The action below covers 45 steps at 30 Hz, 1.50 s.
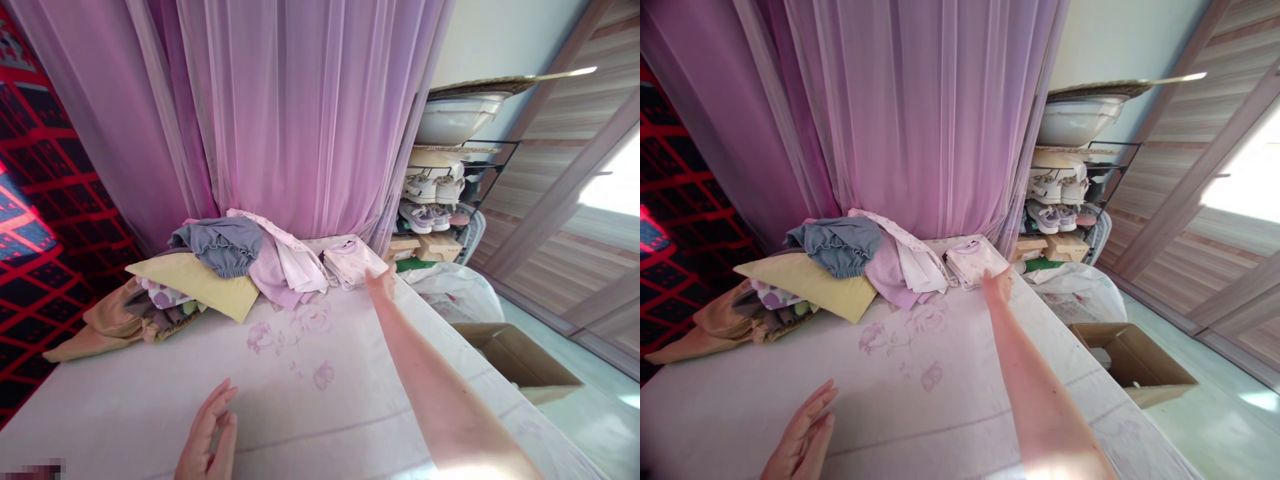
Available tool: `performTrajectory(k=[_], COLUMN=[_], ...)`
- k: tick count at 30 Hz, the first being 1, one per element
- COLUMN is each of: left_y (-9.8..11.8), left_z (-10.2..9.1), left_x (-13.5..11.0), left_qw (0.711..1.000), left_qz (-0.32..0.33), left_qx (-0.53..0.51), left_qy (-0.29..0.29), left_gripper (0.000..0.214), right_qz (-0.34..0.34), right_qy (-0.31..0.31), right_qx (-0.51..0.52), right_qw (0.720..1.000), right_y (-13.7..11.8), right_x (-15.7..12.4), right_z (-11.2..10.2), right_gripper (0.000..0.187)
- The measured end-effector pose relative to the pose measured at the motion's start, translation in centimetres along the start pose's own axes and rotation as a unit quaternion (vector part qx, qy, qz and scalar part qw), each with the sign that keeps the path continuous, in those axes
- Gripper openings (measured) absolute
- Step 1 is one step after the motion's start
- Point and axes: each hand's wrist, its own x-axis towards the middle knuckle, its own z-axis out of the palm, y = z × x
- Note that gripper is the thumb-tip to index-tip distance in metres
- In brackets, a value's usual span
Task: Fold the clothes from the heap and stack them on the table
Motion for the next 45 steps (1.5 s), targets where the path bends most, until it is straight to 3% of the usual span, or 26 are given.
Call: performTrajectory(k=[3,5,9,14,19,24,29,33,37,45], left_y=[0.2,0.3,0.2,0.0,0.8,1.1,0.5,0.1,0.2,1.8], left_z=[0.1,0.1,0.1,0.2,0.6,0.6,0.8,1.2,1.5,1.4], left_x=[0.0,0.0,0.0,0.0,0.2,0.7,1.4,1.4,1.4,0.9], left_qw=[1.000,1.000,1.000,0.998,0.997,0.997,0.996,0.993,0.991,0.992], left_qz=[0.008,0.008,0.006,0.042,0.068,0.067,0.075,0.106,0.120,0.104], left_qx=[0.014,0.012,0.014,0.041,0.039,0.040,0.046,0.056,0.056,0.069], left_qy=[-0.006,-0.006,-0.010,-0.006,0.006,0.007,0.008,0.023,0.028,0.019], left_gripper=[0.037,0.038,0.037,0.035,0.032,0.037,0.038,0.034,0.030,0.030], right_qz=[-0.110,-0.187,-0.161,-0.200,-0.262,-0.333,-0.329,-0.370,-0.398,-0.376], right_qy=[0.061,0.027,-0.040,0.017,0.062,0.014,-0.012,-0.044,-0.064,-0.077], right_qx=[-0.099,-0.193,-0.267,-0.287,-0.246,-0.189,-0.116,-0.067,-0.046,0.007], right_qw=[0.987,0.963,0.949,0.937,0.931,0.924,0.937,0.925,0.914,0.923], right_y=[0.4,0.5,0.2,0.7,3.4,4.1,2.9,3.3,4.6,6.6], right_x=[-1.3,-1.6,-1.0,-2.9,-10.7,-18.4,-23.6,-27.3,-28.7,-27.8], right_z=[0.1,0.8,2.1,2.5,3.4,3.1,3.5,4.7,5.2,4.5], right_gripper=[0.069,0.054,0.048,0.052,0.049,0.046,0.044,0.040,0.036,0.030])
